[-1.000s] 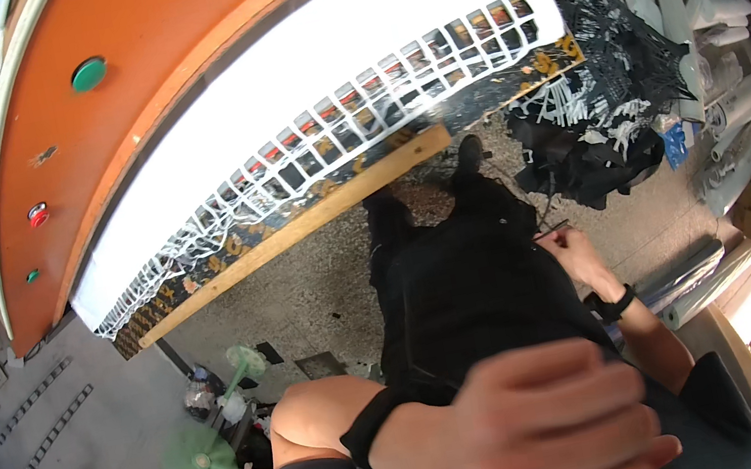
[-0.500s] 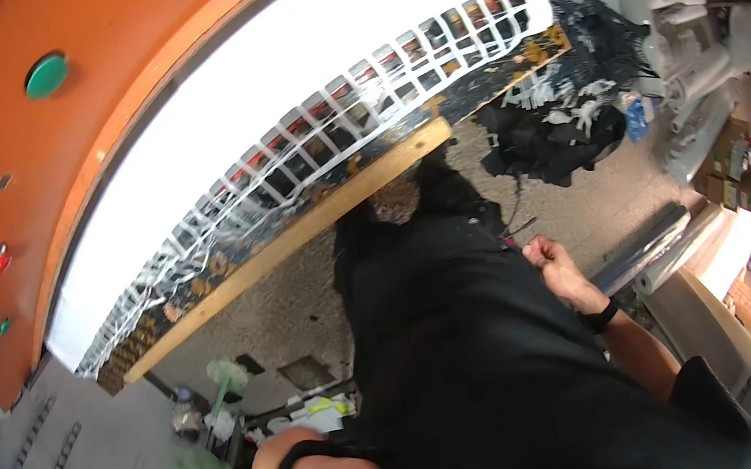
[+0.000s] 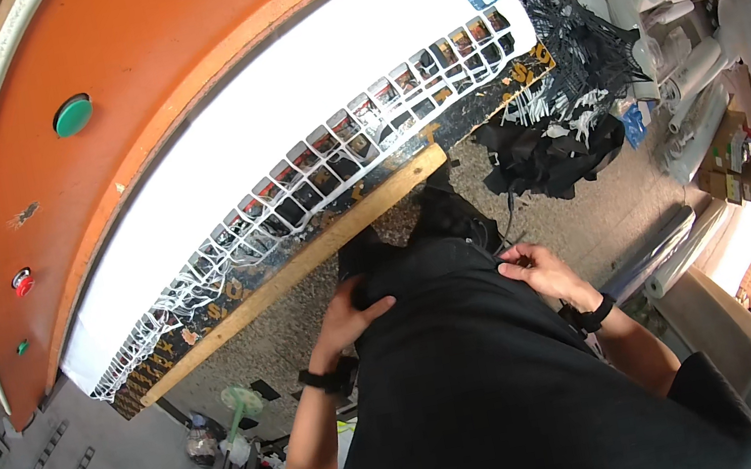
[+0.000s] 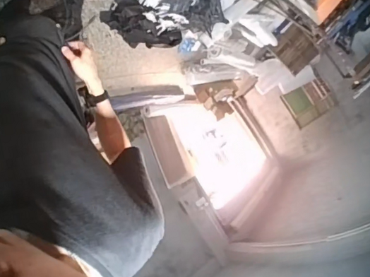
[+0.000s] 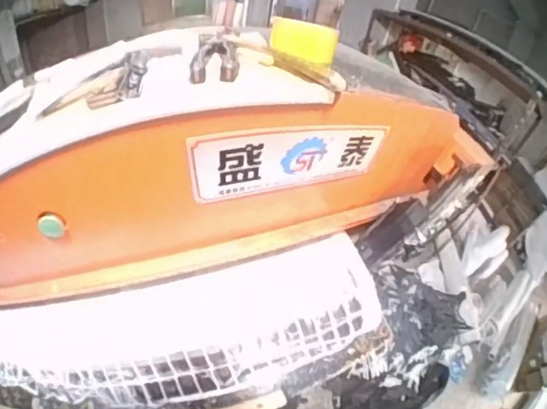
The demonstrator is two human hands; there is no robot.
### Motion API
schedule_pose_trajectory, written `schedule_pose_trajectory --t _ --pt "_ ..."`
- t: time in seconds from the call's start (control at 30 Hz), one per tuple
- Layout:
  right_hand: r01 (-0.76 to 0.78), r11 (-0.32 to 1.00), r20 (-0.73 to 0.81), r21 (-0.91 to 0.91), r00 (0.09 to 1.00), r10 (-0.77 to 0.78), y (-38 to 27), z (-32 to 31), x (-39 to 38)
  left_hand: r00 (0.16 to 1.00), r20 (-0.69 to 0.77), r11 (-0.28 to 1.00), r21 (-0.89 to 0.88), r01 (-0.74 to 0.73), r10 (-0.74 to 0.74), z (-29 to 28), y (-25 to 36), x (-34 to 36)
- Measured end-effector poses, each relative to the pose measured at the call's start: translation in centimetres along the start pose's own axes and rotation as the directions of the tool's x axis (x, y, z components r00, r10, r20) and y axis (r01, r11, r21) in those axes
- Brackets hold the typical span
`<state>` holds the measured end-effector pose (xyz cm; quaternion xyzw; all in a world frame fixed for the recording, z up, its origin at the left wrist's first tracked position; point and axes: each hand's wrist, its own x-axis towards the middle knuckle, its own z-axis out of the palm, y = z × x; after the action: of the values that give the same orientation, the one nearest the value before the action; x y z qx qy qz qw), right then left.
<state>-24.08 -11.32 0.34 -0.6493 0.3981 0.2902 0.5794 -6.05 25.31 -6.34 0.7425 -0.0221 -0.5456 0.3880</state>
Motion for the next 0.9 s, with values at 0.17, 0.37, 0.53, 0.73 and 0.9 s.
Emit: schedule_pose_trajectory --t 0.17,0.37,0.53,0.73,0.9 --pt "-0.048 0.944 0.122 -0.326 0.988 0.093 0.1 -0.7 1.1 0.953 0.297 0.968 0.248 -0.023 -0.054 0.4 1.9 5.5" --pt "-0.145 0.936 0.113 -0.319 0.975 0.189 1.2 -0.2 1.5 0.841 0.53 0.958 0.281 -0.055 -0.108 0.9 1.6 7.2" --pt "-0.179 0.963 0.101 -0.201 0.974 0.202 0.2 0.4 0.4 0.863 0.505 0.984 0.163 -0.065 -0.027 1.4 0.6 5.4" --pt "-0.017 0.978 0.132 0.208 0.991 -0.011 -2.4 -1.3 -4.5 0.809 0.51 0.956 -0.141 -0.257 0.292 -0.7 5.5 0.7" --pt "0.214 0.977 0.152 -0.013 0.966 -0.21 -4.5 -3.0 -9.8 0.782 0.54 0.949 -0.121 -0.293 0.31 -2.6 13.0 -3.1"
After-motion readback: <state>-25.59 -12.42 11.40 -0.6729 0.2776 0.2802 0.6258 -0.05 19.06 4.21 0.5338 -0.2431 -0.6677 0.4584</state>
